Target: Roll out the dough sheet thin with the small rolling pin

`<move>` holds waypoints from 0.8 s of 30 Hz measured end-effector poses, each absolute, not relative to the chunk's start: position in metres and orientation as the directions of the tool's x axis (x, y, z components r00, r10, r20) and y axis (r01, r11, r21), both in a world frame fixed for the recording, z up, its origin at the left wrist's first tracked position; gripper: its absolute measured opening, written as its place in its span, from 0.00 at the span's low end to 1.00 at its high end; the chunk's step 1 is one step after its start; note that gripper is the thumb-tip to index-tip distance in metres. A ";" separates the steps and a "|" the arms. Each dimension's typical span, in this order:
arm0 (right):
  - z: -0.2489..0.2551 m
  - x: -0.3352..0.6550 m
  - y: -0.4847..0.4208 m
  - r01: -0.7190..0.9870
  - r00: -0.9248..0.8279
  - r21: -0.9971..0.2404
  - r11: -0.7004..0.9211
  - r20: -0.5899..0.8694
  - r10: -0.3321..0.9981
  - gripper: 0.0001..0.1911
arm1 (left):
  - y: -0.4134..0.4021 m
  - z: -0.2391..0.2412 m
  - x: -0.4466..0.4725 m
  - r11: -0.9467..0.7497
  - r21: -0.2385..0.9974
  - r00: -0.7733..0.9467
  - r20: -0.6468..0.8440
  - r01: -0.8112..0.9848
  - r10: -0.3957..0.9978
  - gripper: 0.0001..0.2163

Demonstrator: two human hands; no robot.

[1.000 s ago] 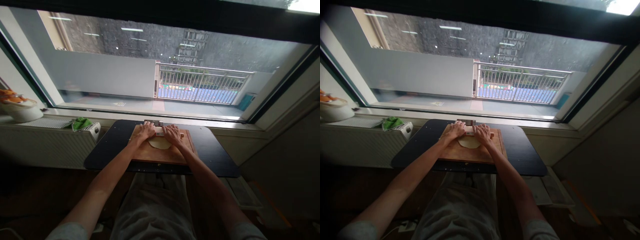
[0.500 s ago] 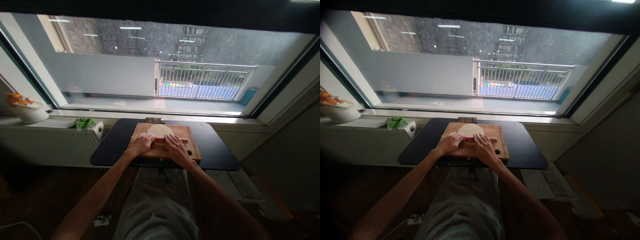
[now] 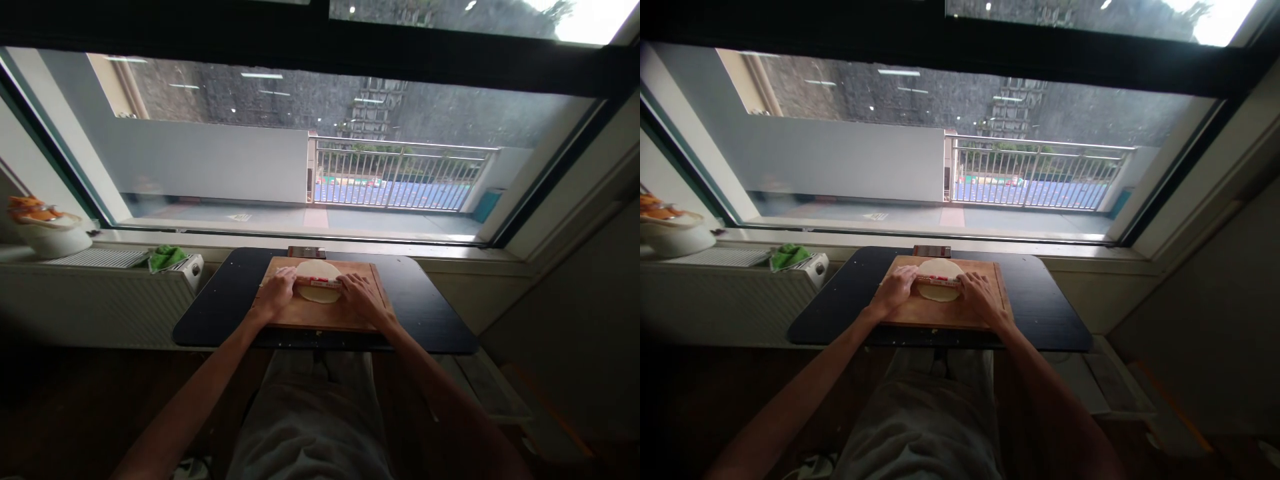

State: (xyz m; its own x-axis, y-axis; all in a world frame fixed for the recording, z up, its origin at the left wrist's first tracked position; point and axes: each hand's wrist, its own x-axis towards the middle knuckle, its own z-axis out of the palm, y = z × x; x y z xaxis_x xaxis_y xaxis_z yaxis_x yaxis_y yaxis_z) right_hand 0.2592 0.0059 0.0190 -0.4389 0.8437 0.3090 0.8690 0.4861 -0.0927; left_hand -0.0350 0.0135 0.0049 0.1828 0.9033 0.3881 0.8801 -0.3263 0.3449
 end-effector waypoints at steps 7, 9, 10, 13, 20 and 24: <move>0.011 0.278 0.014 0.868 -0.398 -0.104 0.486 0.440 0.805 0.15 | 0.065 0.025 -0.047 -0.075 0.702 -0.116 0.221 0.708 0.968 0.19; 0.007 0.282 0.016 0.883 -0.340 -0.123 0.453 0.498 0.798 0.16 | 0.074 0.032 -0.044 -0.046 0.682 -0.085 0.157 0.730 0.984 0.14; 0.005 0.284 0.018 0.887 -0.313 -0.135 0.442 0.529 0.789 0.17 | 0.077 0.035 -0.042 -0.035 0.669 -0.073 0.133 0.742 0.988 0.13; 0.001 0.285 0.021 0.881 -0.256 -0.177 0.438 0.601 0.757 0.22 | 0.081 0.043 -0.033 -0.014 0.646 -0.052 0.083 0.763 0.995 0.11; -0.004 0.285 0.021 0.879 -0.198 -0.211 0.427 0.654 0.730 0.25 | 0.078 0.061 -0.012 -0.061 0.749 0.003 0.079 0.660 0.997 0.21; -0.009 0.286 0.025 0.874 -0.174 -0.230 0.427 0.673 0.719 0.24 | 0.067 0.064 -0.005 -0.152 0.844 0.087 0.125 0.514 0.988 0.22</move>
